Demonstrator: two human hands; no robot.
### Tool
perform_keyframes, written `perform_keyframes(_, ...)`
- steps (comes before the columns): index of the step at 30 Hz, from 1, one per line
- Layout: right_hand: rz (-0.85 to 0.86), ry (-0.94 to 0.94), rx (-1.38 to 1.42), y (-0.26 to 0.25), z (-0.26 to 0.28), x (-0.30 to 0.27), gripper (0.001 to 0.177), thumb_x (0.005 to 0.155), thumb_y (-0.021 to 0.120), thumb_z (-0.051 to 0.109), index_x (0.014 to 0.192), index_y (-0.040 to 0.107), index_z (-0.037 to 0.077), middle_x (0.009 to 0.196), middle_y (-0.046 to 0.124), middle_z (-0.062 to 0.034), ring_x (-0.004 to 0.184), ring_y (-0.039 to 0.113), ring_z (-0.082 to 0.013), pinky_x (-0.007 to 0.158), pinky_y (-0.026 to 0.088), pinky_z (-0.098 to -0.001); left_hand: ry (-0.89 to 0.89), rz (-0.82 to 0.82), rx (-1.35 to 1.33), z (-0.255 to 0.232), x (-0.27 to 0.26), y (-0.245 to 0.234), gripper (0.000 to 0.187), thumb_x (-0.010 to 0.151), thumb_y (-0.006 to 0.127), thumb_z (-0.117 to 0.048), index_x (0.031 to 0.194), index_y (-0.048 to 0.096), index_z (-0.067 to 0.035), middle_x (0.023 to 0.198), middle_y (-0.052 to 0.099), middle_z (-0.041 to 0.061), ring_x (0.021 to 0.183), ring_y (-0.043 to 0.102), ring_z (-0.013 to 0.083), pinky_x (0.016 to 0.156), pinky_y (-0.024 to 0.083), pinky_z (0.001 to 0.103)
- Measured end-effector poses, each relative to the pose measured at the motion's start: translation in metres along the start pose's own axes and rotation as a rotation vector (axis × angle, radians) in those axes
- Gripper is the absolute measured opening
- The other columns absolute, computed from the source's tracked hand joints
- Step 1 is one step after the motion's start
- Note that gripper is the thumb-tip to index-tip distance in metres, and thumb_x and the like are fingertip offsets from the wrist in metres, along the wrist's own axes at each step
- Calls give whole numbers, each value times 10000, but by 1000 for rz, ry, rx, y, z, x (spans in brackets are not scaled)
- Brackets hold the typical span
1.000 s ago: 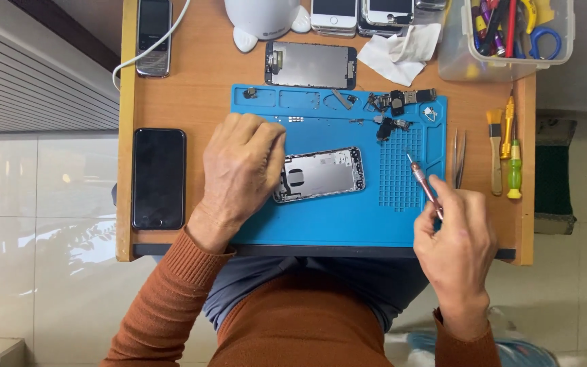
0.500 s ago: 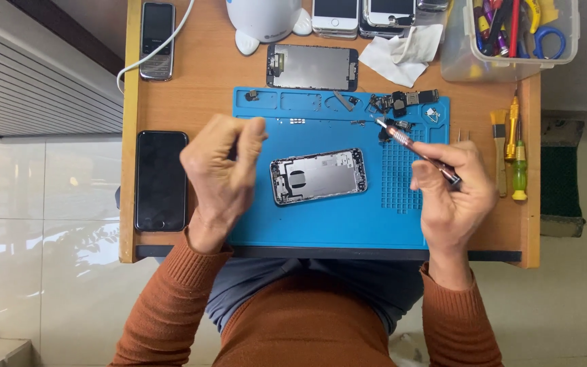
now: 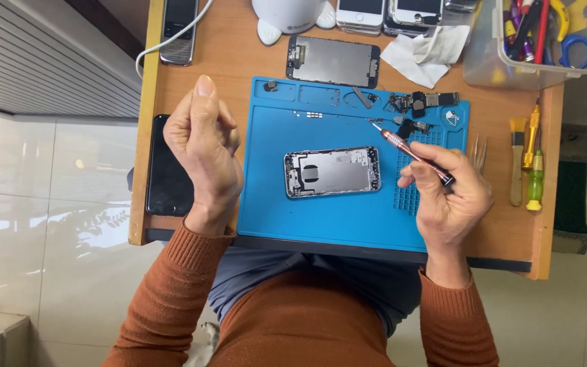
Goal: The person disassembles a smartphone on a blue work mat, using tweezers and a screwdriver to remove small screws and internal components. A dog walks around the workspace in the background during the repair process.
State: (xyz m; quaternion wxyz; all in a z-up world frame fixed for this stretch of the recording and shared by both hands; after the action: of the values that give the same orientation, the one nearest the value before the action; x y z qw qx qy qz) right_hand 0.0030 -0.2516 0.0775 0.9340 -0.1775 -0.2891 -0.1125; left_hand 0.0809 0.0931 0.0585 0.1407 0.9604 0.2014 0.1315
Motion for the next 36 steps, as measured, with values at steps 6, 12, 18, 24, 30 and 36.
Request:
perform_keyframes(6,192,66,3,38,26,26,165,1130,773,31,1187,808,-119,784,766,-182,649,752,-226,636,598,-339,-35,-18,-34,3,1,1,534,1207,587,-282,693,578,-136,545,378,-53,419,380,10,425,316,185)
perform_keyframes(12,336,50,-37,74,33,34,166,1122,720,-43,1239,835,-67,923,835,-217,703,790,-253,625,603,-348,-109,-8,-42,11,1,2,553,1185,628,-330,685,608,-96,512,312,-33,400,363,42,416,309,198)
perform_keyframes(18,412,76,-85,90,25,30,224,1097,691,-88,1241,849,-23,953,852,-209,644,769,-220,544,566,-304,-163,32,-48,17,-2,9,544,1167,655,-322,682,615,-79,507,283,-42,425,353,35,428,317,186)
perform_keyframes(24,413,83,-105,93,21,30,229,1094,700,-88,1248,848,-5,983,860,-212,629,754,-201,518,560,-297,-179,68,-14,18,-2,11,536,1179,644,-315,696,637,-83,508,283,-38,432,366,42,451,342,180)
perform_keyframes(30,414,106,-68,88,20,31,229,1108,676,-91,1254,838,-22,983,854,-218,612,734,-190,544,563,-302,-185,96,37,23,-4,11,514,1170,676,-315,715,680,-76,506,318,-44,439,396,38,457,370,178)
perform_keyframes(36,356,144,-23,77,16,31,195,1142,665,-52,1249,827,-31,981,861,-179,604,727,-166,562,546,-293,-121,300,273,30,-7,23,149,1100,816,-179,1017,852,-60,635,587,19,588,529,11,525,486,205)
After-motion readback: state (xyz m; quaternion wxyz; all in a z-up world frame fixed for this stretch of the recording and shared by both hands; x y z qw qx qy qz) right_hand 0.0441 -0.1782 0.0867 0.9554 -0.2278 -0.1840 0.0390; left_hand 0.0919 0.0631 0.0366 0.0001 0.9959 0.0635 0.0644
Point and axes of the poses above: each hand's wrist, its own x-axis towards the middle knuckle, its own y-axis out of the palm, z = x × y, the point moved 9 cm from there along x, towards the middle knuckle
